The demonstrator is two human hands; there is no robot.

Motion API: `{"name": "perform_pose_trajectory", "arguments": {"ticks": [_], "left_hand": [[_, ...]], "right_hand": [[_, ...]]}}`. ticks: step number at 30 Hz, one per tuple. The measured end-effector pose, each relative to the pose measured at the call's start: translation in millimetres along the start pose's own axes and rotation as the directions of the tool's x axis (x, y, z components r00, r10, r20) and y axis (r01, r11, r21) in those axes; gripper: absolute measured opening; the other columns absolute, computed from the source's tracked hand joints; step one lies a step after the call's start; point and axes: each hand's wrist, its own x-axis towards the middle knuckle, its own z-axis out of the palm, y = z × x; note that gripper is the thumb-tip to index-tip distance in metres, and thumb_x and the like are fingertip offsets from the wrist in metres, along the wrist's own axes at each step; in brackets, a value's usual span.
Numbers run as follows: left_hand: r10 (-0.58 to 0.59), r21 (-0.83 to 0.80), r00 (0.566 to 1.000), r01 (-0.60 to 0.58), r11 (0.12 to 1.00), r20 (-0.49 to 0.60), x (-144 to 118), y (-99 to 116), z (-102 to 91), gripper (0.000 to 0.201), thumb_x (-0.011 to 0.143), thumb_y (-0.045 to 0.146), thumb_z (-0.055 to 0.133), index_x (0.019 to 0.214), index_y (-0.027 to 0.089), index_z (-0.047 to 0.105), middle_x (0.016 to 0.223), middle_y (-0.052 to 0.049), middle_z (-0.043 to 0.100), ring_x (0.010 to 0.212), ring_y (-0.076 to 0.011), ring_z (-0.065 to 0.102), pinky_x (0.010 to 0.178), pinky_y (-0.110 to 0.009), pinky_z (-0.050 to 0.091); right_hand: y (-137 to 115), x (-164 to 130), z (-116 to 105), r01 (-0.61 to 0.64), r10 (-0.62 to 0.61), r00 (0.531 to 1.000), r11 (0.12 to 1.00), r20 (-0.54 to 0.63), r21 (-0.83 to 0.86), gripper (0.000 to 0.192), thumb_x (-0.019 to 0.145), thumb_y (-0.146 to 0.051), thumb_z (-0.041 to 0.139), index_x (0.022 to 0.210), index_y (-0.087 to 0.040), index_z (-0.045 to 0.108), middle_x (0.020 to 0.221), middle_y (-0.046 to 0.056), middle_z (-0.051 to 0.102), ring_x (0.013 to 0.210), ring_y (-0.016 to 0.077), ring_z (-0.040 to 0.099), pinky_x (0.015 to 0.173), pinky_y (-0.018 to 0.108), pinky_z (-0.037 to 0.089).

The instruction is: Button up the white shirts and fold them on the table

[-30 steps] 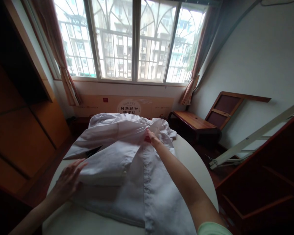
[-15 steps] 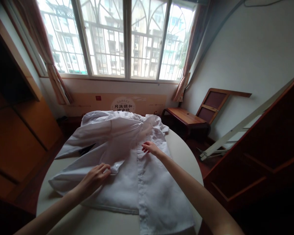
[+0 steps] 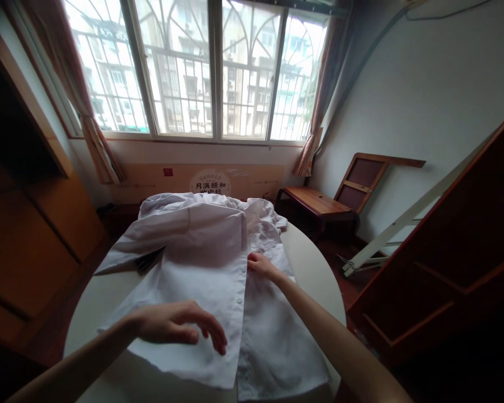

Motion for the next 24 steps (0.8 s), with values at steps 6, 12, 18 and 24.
{"name": "perform_pose_trajectory", "arguments": {"ticks": [6, 12, 18, 24], "left_hand": [[-0.168, 0.435, 0.795, 0.480, 0.761, -0.583, 20, -107, -28.6, 0.047, 0.079, 0.036, 0.057, 0.121, 0.016, 0.050, 0.127, -0.013, 0.051, 0.117, -0.0272, 0.046, 0.100, -0.041, 0.034], [-0.203, 0.446, 0.628, 0.710, 0.544, -0.752, 10, -184, -42.2, 0.024, 0.084, 0.026, 0.045, 0.098, 0.014, 0.060, 0.108, -0.015, 0.060, 0.107, -0.0294, 0.051, 0.097, -0.041, 0.036], [-0.391, 0.433, 0.687, 0.705, 0.562, -0.613, -11, -173, -47.9, 0.024, 0.083, 0.020, 0.040, 0.086, 0.016, 0.063, 0.087, -0.011, 0.064, 0.083, -0.0238, 0.059, 0.076, -0.033, 0.044], [-0.399, 0.467, 0.791, 0.601, 0.648, -0.464, -5, -128, -77.7, 0.008, 0.071, 0.020, 0.054, 0.071, 0.019, 0.062, 0.072, -0.002, 0.063, 0.067, -0.0171, 0.056, 0.063, -0.025, 0.042]], "right_hand": [[11, -12, 3, 0.086, -0.219, 0.949, 0.874, -0.228, -0.479, 0.018, 0.079, -0.014, 0.047, 0.091, -0.015, 0.061, 0.095, 0.008, 0.061, 0.091, 0.0193, 0.054, 0.082, 0.030, 0.041], [16, -14, 1, -0.055, -0.161, 0.963, 0.666, -0.215, -0.744, 0.021, 0.086, -0.020, 0.040, 0.092, -0.012, 0.058, 0.097, 0.014, 0.060, 0.094, 0.0222, 0.052, 0.085, 0.031, 0.038], [-2, -32, -2, -0.067, -0.004, 0.996, 0.653, -0.092, -0.754, 0.023, 0.086, -0.016, 0.036, 0.091, -0.012, 0.058, 0.094, 0.013, 0.064, 0.084, 0.0195, 0.057, 0.073, 0.026, 0.038], [-21, -35, -23, -0.015, 0.201, 0.962, 0.716, 0.185, -0.698, 0.014, 0.078, -0.023, 0.051, 0.076, -0.015, 0.063, 0.078, 0.008, 0.067, 0.071, 0.0182, 0.060, 0.057, 0.023, 0.035]]}}
